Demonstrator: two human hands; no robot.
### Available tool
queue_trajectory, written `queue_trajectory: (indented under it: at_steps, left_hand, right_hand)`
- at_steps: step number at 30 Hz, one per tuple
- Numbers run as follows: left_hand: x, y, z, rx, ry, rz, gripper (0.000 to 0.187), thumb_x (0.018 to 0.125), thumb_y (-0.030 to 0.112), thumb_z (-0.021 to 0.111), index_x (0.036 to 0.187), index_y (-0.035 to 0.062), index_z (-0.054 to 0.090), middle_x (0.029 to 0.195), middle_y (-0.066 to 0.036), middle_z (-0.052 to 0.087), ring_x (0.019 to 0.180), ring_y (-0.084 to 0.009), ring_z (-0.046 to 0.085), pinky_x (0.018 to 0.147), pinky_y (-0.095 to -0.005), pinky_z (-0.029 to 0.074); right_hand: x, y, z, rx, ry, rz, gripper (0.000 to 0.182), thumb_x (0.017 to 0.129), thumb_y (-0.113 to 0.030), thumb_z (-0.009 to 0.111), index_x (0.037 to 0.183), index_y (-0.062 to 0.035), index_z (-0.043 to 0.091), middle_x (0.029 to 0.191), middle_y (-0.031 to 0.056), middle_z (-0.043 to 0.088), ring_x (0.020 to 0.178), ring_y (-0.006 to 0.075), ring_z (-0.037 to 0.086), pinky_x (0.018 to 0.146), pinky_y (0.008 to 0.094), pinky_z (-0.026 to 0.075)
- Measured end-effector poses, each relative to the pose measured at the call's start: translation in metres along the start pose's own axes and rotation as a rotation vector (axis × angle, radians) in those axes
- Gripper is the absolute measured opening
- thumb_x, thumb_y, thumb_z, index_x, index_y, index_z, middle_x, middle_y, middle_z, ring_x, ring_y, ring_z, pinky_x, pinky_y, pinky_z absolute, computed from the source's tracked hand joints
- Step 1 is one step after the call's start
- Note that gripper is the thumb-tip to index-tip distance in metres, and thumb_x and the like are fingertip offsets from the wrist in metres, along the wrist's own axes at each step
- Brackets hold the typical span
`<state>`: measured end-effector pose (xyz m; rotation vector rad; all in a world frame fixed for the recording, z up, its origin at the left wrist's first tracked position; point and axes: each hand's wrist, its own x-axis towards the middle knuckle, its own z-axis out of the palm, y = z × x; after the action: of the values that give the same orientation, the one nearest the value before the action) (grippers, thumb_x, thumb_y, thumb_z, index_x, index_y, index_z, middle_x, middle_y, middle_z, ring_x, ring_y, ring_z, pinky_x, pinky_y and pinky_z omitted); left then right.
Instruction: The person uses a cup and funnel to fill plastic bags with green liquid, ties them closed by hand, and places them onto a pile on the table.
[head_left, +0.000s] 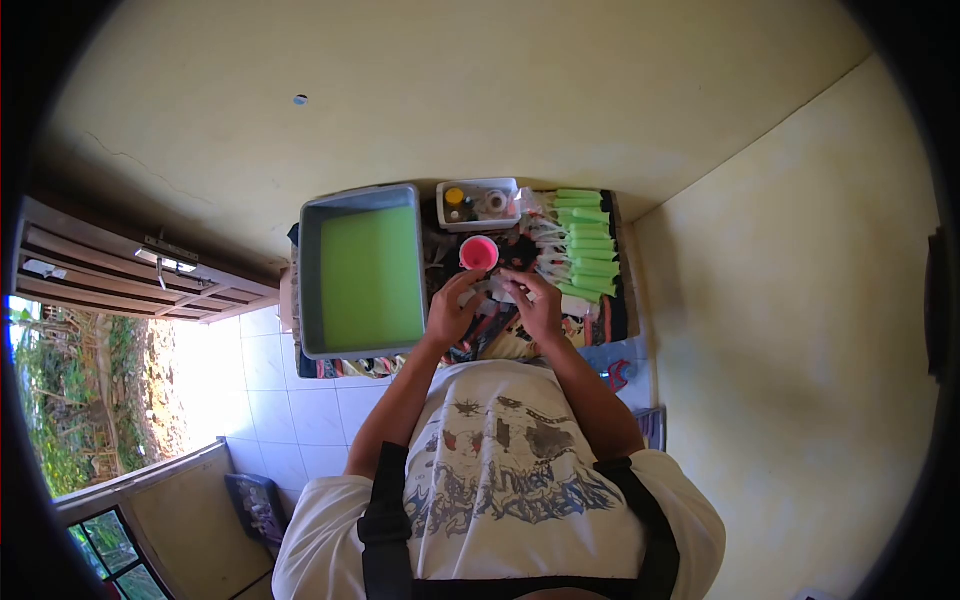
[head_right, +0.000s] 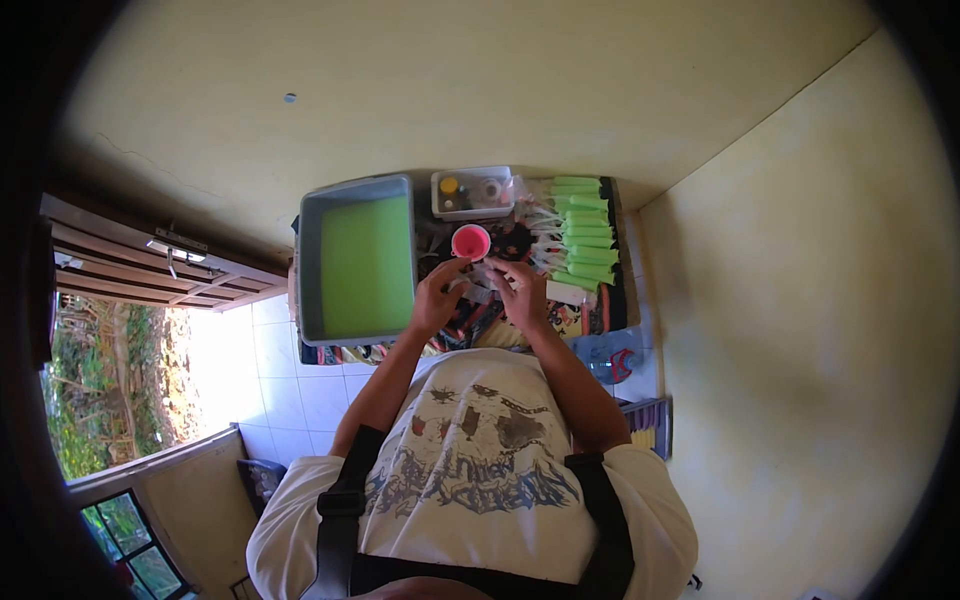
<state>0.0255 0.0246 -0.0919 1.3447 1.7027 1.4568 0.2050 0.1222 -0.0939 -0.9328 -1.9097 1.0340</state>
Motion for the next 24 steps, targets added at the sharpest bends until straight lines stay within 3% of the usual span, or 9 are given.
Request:
queue_trajectory:
  at_steps: [3, 6, 8, 9, 11, 14, 17, 21, 24]
  left_hand:
    - [0.005, 0.024, -0.004, 0.028, 0.007, 0.046, 0.029, 0.093, 0.008, 0.081, 0.121, 0.0012, 0.076, 0.117, -0.017, 0.077, 0.105, -0.0358, 0.076, 0.094, -0.0397, 0.058]
    - [0.001, 0.033, -0.011, 0.047, 0.082, -0.082, 0.024, 0.092, 0.008, 0.083, 0.114, 0.0003, 0.078, 0.109, -0.013, 0.078, 0.098, -0.0272, 0.075, 0.088, -0.0361, 0.058]
    - [-0.001, 0.039, -0.018, 0.035, 0.133, -0.276, 0.020, 0.092, 0.009, 0.085, 0.108, -0.0011, 0.079, 0.103, -0.007, 0.078, 0.092, -0.0156, 0.072, 0.086, -0.0318, 0.057]
    - [-0.002, 0.034, -0.019, 0.028, 0.177, -0.248, 0.018, 0.091, 0.009, 0.085, 0.105, -0.0013, 0.079, 0.100, -0.006, 0.077, 0.089, -0.0134, 0.070, 0.083, -0.0309, 0.056]
    - [-0.004, 0.019, -0.020, 0.013, 0.269, -0.187, 0.015, 0.091, 0.010, 0.086, 0.098, -0.0016, 0.080, 0.094, -0.003, 0.076, 0.084, -0.0090, 0.066, 0.077, -0.0290, 0.054]
    - [-0.007, 0.027, -0.024, 0.133, 0.292, -0.321, 0.015, 0.091, 0.011, 0.087, 0.097, -0.0013, 0.081, 0.095, -0.003, 0.077, 0.083, -0.0096, 0.065, 0.074, -0.0289, 0.051]
    - [-0.011, 0.013, -0.020, 0.006, 0.384, -0.403, 0.017, 0.092, 0.014, 0.087, 0.099, -0.0001, 0.082, 0.094, -0.004, 0.077, 0.083, -0.0110, 0.065, 0.076, -0.0281, 0.051]
    - [-0.013, 0.022, -0.027, 0.003, 0.385, -0.414, 0.018, 0.092, 0.016, 0.088, 0.100, 0.0008, 0.083, 0.094, -0.003, 0.078, 0.084, -0.0115, 0.066, 0.078, -0.0281, 0.051]
    - [-0.014, 0.015, -0.024, 0.019, 0.398, -0.380, 0.018, 0.092, 0.016, 0.087, 0.101, 0.0006, 0.083, 0.094, -0.004, 0.077, 0.084, -0.0111, 0.067, 0.077, -0.0280, 0.053]
  right_hand:
    - [0.017, -0.044, -0.017, 0.142, -0.145, 0.078, 0.043, 0.096, -0.008, 0.080, 0.138, -0.0075, 0.072, 0.110, 0.0093, 0.083, 0.097, 0.0162, 0.077, 0.081, 0.0324, 0.059]
    - [0.029, -0.058, -0.017, 0.181, -0.239, 0.058, 0.049, 0.096, -0.008, 0.080, 0.143, -0.0069, 0.068, 0.114, 0.0101, 0.082, 0.098, 0.0162, 0.077, 0.080, 0.0306, 0.058]
    - [0.034, -0.054, -0.011, 0.192, -0.239, -0.054, 0.046, 0.096, -0.009, 0.080, 0.141, -0.0068, 0.070, 0.118, 0.0098, 0.081, 0.098, 0.0153, 0.076, 0.081, 0.0308, 0.058]
    - [0.036, -0.048, -0.007, 0.196, -0.239, -0.108, 0.045, 0.095, -0.009, 0.080, 0.139, -0.0067, 0.070, 0.119, 0.0097, 0.081, 0.098, 0.0149, 0.076, 0.081, 0.0310, 0.058]
    - [0.040, -0.014, 0.008, 0.061, -0.250, -0.123, 0.041, 0.095, -0.010, 0.077, 0.135, -0.0081, 0.072, 0.123, 0.0114, 0.077, 0.100, 0.0221, 0.077, 0.084, 0.0357, 0.060]
    - [0.044, 0.044, 0.041, -0.330, -0.279, -0.209, 0.034, 0.093, -0.013, 0.074, 0.126, -0.0082, 0.075, 0.123, 0.0131, 0.070, 0.112, 0.0322, 0.071, 0.095, 0.0434, 0.058]
    - [0.046, 0.077, 0.062, -0.498, -0.379, -0.168, 0.029, 0.091, -0.015, 0.076, 0.120, -0.0075, 0.076, 0.120, 0.0117, 0.068, 0.115, 0.0318, 0.069, 0.096, 0.0460, 0.056]
    - [0.047, 0.105, 0.067, -0.424, -0.396, -0.276, 0.018, 0.088, -0.016, 0.080, 0.104, -0.0062, 0.079, 0.112, 0.0108, 0.069, 0.104, 0.0329, 0.070, 0.089, 0.0468, 0.057]
    - [0.044, 0.099, 0.060, -0.359, -0.356, -0.147, 0.015, 0.086, -0.013, 0.082, 0.098, -0.0051, 0.080, 0.107, 0.0112, 0.070, 0.098, 0.0333, 0.071, 0.087, 0.0466, 0.058]
